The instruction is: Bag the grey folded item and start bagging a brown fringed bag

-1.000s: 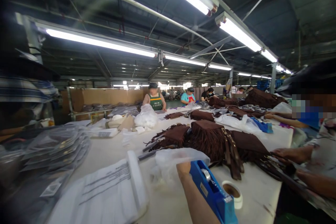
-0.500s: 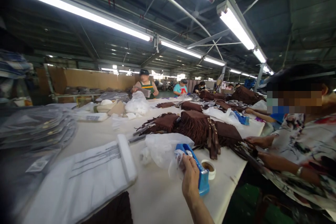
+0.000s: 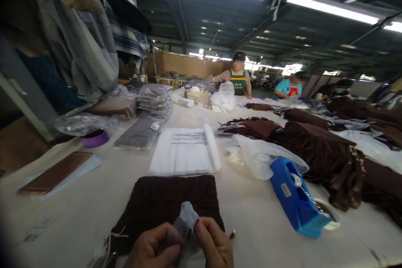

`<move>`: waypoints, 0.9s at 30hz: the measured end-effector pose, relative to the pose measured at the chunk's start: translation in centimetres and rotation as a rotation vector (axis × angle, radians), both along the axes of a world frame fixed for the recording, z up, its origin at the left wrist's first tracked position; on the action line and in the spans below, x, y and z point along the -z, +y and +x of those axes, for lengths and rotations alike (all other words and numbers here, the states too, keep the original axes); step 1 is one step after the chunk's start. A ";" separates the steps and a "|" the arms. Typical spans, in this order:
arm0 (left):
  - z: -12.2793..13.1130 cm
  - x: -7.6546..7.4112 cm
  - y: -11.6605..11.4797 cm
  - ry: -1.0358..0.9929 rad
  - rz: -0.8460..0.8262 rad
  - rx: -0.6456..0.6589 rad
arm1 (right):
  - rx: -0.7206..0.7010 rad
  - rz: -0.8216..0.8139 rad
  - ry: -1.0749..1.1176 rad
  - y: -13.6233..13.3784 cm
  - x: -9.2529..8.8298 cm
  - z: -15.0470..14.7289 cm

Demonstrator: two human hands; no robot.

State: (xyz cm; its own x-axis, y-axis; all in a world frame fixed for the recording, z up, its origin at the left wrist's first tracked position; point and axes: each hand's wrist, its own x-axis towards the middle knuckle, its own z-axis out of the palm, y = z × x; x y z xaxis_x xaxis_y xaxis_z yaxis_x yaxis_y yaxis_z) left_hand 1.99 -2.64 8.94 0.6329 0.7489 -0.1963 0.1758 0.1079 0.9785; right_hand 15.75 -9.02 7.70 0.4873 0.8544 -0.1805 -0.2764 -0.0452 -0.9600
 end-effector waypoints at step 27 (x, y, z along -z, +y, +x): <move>-1.9 1.5 8.7 0.813 0.822 -0.201 | 0.014 -0.117 -0.985 7.9 1.7 2.6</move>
State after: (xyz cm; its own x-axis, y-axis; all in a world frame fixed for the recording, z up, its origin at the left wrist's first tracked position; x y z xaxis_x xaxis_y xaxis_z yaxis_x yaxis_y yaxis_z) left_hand 0.04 6.10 7.44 0.3997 0.9111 0.1010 0.8332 -0.4070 0.3742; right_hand 18.31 -1.12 5.96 0.4750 0.8501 0.2274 0.6410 -0.1572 -0.7512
